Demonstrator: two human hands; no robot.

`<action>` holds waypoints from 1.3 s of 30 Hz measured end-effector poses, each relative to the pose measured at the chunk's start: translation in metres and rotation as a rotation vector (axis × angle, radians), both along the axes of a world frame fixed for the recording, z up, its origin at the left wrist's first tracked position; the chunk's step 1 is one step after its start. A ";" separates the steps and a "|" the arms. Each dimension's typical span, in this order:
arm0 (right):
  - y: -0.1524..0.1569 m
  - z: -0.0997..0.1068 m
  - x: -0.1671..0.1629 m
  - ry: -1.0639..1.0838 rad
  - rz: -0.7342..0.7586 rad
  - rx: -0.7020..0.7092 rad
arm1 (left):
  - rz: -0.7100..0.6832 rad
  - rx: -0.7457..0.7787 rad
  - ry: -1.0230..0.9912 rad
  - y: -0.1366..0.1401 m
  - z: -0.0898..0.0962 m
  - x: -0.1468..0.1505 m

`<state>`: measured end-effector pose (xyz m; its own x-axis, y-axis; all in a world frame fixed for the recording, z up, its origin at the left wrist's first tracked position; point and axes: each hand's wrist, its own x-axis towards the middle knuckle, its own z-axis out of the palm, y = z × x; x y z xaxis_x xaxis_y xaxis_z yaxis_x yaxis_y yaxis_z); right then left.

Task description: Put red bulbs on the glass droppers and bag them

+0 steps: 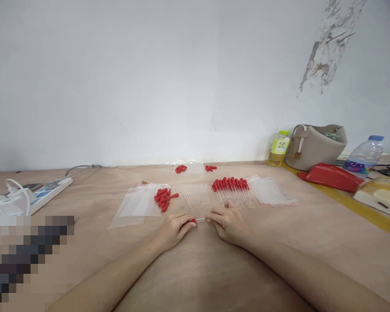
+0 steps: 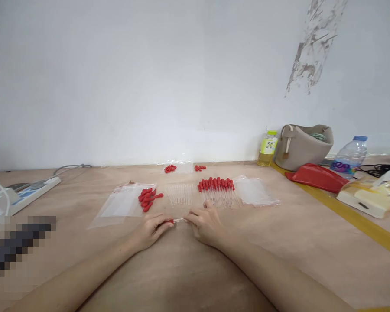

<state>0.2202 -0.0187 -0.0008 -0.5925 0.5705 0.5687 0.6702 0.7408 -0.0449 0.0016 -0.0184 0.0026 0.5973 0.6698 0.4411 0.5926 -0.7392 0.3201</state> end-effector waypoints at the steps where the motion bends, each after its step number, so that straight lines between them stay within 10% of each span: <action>1: 0.000 0.000 0.000 -0.012 0.010 0.004 | -0.006 0.008 0.010 0.000 0.000 0.000; 24: -0.013 0.018 -0.013 0.027 -0.052 -0.308 | -0.006 0.183 0.025 0.009 0.010 -0.003; 32: 0.040 0.038 0.021 0.292 -0.466 -0.485 | 0.461 0.344 0.015 0.030 0.006 -0.034; 39: 0.078 0.033 0.022 0.237 -0.843 -0.511 | 0.596 0.406 0.044 0.036 0.002 -0.035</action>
